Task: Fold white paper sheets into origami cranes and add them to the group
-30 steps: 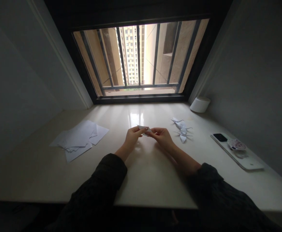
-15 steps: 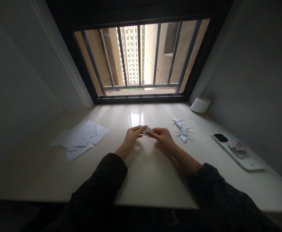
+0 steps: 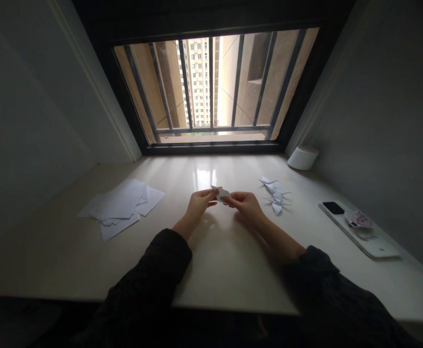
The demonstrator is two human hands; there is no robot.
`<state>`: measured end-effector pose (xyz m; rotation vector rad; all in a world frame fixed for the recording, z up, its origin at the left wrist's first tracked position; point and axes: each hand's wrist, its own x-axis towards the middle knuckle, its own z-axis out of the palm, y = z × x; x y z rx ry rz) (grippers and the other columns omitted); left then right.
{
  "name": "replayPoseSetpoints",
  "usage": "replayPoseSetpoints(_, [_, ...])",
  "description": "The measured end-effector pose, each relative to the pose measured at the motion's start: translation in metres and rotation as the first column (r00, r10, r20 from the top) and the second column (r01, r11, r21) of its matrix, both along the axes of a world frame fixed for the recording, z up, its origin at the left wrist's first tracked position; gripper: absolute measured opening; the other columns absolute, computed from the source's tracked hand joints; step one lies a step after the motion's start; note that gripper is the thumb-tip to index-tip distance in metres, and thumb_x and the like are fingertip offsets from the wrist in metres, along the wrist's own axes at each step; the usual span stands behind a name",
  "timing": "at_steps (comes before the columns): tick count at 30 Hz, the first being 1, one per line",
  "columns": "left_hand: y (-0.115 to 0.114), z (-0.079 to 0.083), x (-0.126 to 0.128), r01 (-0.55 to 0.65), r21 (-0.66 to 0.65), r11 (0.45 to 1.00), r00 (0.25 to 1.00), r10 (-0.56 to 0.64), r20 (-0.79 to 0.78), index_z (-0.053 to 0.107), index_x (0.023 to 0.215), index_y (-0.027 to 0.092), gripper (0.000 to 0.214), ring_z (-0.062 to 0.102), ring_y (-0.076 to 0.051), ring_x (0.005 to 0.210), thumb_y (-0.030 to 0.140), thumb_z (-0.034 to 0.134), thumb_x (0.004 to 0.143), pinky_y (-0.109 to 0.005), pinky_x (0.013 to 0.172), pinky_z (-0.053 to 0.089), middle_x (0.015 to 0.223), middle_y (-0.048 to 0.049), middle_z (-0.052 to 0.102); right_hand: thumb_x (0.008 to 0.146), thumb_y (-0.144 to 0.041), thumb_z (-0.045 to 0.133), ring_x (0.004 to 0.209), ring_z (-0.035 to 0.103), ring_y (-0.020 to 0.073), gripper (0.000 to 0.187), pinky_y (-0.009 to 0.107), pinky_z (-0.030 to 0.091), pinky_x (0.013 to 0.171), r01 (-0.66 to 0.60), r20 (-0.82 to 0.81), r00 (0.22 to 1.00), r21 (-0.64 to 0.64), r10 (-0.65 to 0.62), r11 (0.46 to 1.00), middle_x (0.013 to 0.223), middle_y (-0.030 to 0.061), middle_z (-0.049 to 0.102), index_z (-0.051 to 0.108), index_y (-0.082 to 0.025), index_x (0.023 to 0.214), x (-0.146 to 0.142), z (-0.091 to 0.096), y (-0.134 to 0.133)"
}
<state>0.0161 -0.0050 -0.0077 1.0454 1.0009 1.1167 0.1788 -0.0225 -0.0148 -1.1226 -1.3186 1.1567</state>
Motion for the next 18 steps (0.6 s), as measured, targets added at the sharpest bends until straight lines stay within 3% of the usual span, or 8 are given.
replayPoseSetpoints(18, [-0.0060,0.0064,0.0041,-0.040,-0.099,0.994,0.993,0.050,0.107,0.074,0.093,0.016,0.043,0.062,-0.021,0.090,0.049,0.073,0.066,-0.032,0.081,0.043,0.098,-0.0110,0.069,0.059,-0.049,0.077,0.062,0.059,0.0166,0.037,0.029,0.044,0.061,-0.001,0.017,1.000,-0.002,0.001,1.000,0.066,0.0058,0.069,0.074,-0.015,0.074,-0.0024,-0.0012,-0.0011])
